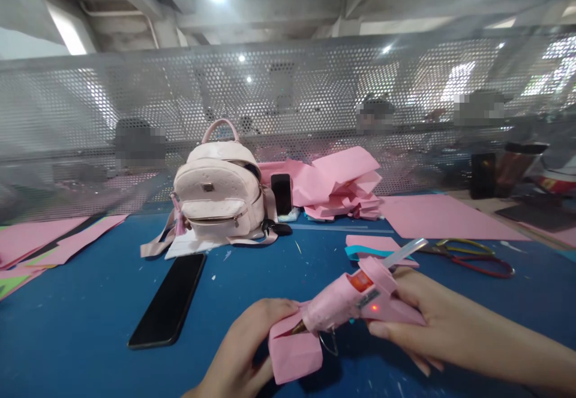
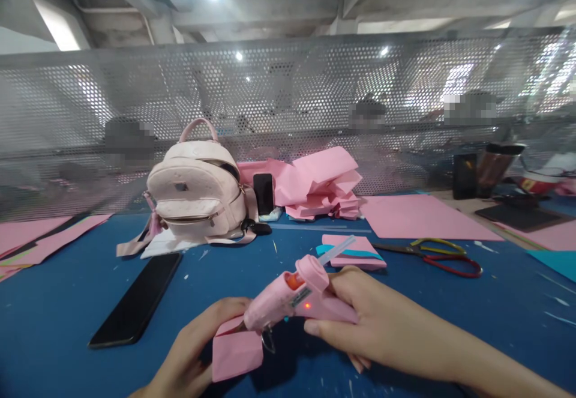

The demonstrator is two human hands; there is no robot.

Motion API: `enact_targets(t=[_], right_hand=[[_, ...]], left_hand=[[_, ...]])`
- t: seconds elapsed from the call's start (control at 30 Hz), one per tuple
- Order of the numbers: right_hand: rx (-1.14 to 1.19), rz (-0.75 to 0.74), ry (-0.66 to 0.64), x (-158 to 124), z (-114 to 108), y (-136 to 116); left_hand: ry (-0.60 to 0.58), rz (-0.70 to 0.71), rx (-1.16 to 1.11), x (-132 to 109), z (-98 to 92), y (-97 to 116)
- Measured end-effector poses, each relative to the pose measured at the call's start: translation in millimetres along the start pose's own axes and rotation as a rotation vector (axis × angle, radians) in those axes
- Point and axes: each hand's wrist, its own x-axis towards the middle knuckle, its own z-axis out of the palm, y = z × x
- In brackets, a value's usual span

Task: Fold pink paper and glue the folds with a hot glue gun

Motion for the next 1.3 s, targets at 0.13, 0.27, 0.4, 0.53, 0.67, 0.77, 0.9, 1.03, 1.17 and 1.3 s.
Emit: enact_targets(t=[0.13, 0.27, 0.4, 0.53, 0.67, 0.77, 0.9, 1.03, 1.17, 1.3], right_hand=[[-0.003, 0.012, -0.041, -1, -4, -4], [0.033, 0.004, -0.067, 0, -6, -8], [0.04, 0.02, -0.089, 0, -9, -7], [0.021, 0.038, -0.103, -2, -12, 0], [0.033, 0.056, -0.104, -2, -14, 4], [0.047, 0.066, -0.117, -1, -15, 6], [0.056, 0.069, -0.106, -3, -14, 1], [0.067, 0.089, -0.093, -6, -16, -7], [0.042, 0.079, -0.109, -7, -19, -8], [0.011, 0.054, -0.104, -6, -21, -7]], left_hand=[[0.018, 0.03, 0.018, 1, -0.4, 0], [0.019, 0.032, 0.018, 1, -1.2, 1], [0.027, 0.053, 0.019, 1, -1.2, 1], [0.033, 0.077, 0.054, -3, -0.9, -3], [0.043, 0.086, 0.091, -5, -0.6, -7], [0.052, 0.098, 0.112, -5, -0.7, -8], [0.063, 0.113, 0.117, -4, -1.4, -5], [0.073, 0.109, 0.105, -4, -2.2, -3], [0.071, 0.107, 0.098, -5, -2.6, -3], [0.081, 0.112, 0.096, -5, -2.3, -5]])
